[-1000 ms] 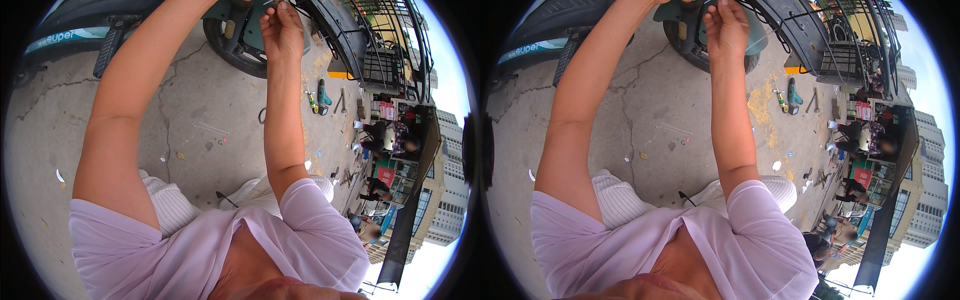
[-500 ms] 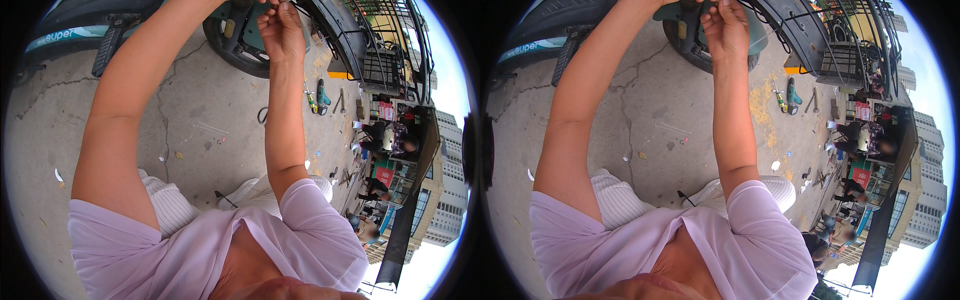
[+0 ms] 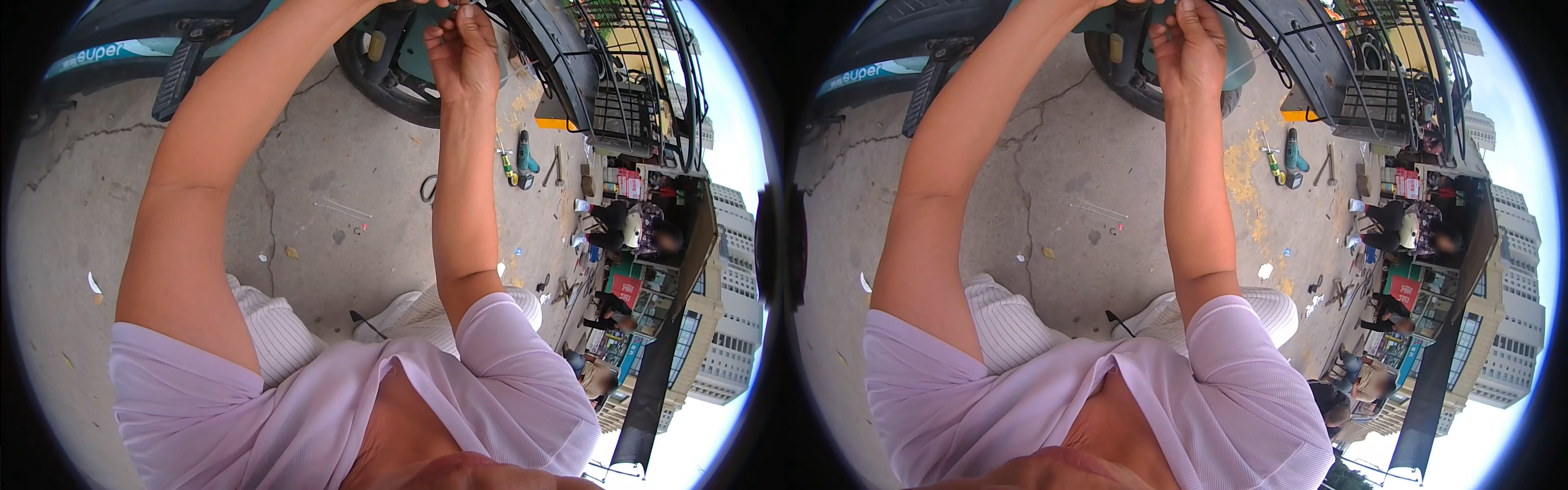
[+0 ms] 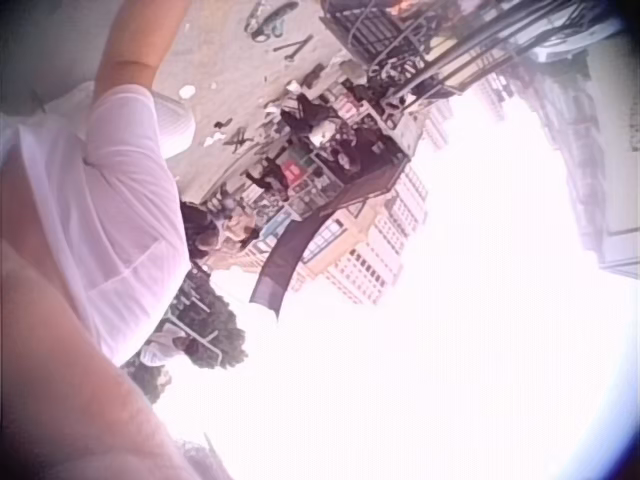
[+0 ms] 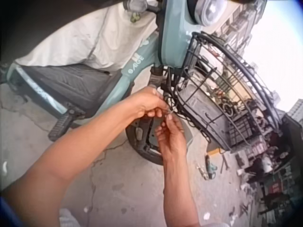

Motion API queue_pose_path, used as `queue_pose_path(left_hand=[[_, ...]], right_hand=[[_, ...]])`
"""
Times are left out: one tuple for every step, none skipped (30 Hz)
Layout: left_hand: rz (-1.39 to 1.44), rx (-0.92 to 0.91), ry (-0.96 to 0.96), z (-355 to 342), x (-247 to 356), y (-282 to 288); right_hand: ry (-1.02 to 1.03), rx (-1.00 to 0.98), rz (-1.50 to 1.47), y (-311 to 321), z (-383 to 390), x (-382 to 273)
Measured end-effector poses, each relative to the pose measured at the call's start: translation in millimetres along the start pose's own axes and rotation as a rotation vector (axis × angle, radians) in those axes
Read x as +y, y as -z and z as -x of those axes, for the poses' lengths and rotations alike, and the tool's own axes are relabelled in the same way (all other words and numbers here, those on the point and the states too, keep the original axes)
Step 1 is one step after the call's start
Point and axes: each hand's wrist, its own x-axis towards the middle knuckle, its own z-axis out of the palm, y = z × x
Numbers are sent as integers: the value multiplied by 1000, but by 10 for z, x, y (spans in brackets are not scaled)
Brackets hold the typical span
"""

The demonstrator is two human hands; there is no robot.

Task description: The person sits on the ground and uses a zip tie to secure a cable on the front wheel area of a teal scooter. They then stand, pick up a pair of scissors and a drill, and later use a tire pump to inflate a bicycle tire.

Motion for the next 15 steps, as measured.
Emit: queue_pose_path(left_hand=[[3, 1, 2, -2, -3, 3], [6, 1, 4, -2, -5, 2], [7, 2, 3, -2, -6, 4], [8, 3, 1, -2, -7, 7], [10, 4, -1, -3, -7, 9], [17, 7, -5, -5, -8, 4], [23, 9, -10, -7, -9, -7], [30, 11, -15, -7, -9, -12], [30, 3, -11, -6, -7, -9], [29, -5, -7, -6, -3, -5], [29, -13, -3, -3, -2, -1], [40, -14, -4, 1, -2, 0], [51, -15, -5, 4, -1, -1], [63, -17, -7, 8, 0, -3], [56, -22, -8, 10, 3, 0]], right_hand=[[9, 6, 6, -18, 3, -1], [18, 13, 13, -33, 8, -4], [25, 23, 12, -43, 11, -3], [32, 33, 10, -52, 13, 0], [39, 42, 9, -56, 13, 0], [41, 35, 14, -47, 5, 1], [43, 28, 19, -29, -8, 3], [45, 21, 24, -27, -13, 4], [54, 19, 32, -26, -15, 5], [62, 16, 39, -28, -16, 5], [71, 13, 47, -32, -16, 8], [84, 24, 70, -31, -18, 14], [97, 35, 93, -28, -21, 21], [111, 47, 117, -28, -22, 25], [116, 53, 120, -29, -21, 27]])
